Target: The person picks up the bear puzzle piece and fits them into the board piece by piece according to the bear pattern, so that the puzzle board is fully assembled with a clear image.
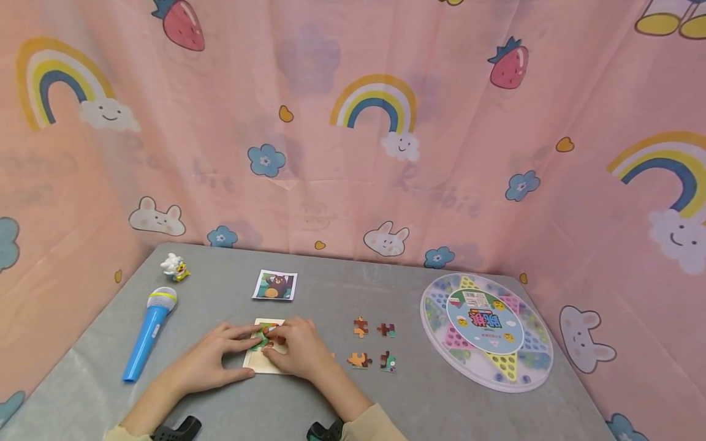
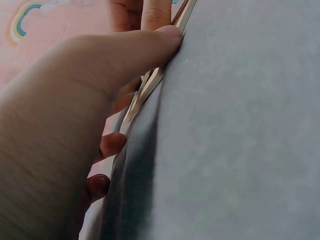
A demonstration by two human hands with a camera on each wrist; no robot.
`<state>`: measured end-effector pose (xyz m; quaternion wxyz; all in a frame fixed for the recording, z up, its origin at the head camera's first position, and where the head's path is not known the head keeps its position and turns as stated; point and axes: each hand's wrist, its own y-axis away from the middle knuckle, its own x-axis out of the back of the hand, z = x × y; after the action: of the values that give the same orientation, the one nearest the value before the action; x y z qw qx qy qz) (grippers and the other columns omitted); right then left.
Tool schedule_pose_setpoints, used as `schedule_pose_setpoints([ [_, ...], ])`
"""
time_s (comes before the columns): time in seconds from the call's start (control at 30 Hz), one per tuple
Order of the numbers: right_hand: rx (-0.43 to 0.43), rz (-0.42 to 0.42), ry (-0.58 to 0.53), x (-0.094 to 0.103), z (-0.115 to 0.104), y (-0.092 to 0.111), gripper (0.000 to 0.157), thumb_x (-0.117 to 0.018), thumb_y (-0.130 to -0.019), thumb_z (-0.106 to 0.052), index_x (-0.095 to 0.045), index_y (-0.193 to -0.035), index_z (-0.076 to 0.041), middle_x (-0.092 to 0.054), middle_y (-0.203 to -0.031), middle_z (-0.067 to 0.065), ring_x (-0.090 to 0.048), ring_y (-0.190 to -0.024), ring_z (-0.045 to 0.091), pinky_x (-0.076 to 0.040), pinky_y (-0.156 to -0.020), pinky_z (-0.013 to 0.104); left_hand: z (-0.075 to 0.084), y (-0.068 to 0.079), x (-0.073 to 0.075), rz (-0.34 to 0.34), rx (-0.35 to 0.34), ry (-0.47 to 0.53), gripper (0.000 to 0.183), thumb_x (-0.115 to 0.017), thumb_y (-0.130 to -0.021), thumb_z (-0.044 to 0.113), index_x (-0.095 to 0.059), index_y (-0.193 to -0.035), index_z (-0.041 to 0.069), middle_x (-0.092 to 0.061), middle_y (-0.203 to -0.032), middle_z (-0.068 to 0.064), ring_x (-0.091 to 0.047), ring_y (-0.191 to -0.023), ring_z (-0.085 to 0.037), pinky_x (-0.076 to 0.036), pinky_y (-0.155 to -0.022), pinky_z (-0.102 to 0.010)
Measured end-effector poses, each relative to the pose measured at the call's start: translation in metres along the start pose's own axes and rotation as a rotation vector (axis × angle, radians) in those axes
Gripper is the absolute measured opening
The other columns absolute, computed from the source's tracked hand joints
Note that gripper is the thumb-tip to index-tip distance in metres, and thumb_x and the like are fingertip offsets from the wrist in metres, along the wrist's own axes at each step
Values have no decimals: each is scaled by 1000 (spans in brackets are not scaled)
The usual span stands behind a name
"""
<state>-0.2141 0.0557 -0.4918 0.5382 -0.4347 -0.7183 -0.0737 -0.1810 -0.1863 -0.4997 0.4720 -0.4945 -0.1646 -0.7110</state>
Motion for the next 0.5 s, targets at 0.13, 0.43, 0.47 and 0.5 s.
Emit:
schedule_pose_setpoints([
  [0.13,-14,-9,-2,0,0,0,21,-83,-93,-27,-84,-110,-15,-71,-87,-7,-57,-83,6,-38,-79,28,-1,0,0,5,-7,-5,59,-82,-90,52,-72,-140,22,-61,-152,5,-53,-110,-8,-52,-89,-39],
  [0.43,-16,-12,-19,1,1,0,19,-83,-93,-27,-84,-109,-16,-72,-88,-7,-57,-84,5,-40,-81,29,-1,-1,1,-30,14,16,61,-81,-90,54,-71,-142,23,-60,-153,7,-52,-109,-6,-52,-88,-38],
  [0.47,-14,-10,-18,0,1,0,19,-83,-93,-27,-84,-109,-16,-72,-88,-7,-57,-84,5,-40,-81,29,0,-1,1,-31,14,18,61,-81,-90,54,-71,-142,22,-60,-153,7,-51,-109,-6,-51,-88,-37],
  [0.5,-13,-8,-16,0,1,0,19,-83,-93,-27,-84,-109,-16,-73,-87,-7,-57,-84,5,-40,-80,29,0,-1,1,-33,14,20,61,-82,-90,53,-71,-142,22,-60,-153,6,-51,-108,-6,-51,-87,-37],
])
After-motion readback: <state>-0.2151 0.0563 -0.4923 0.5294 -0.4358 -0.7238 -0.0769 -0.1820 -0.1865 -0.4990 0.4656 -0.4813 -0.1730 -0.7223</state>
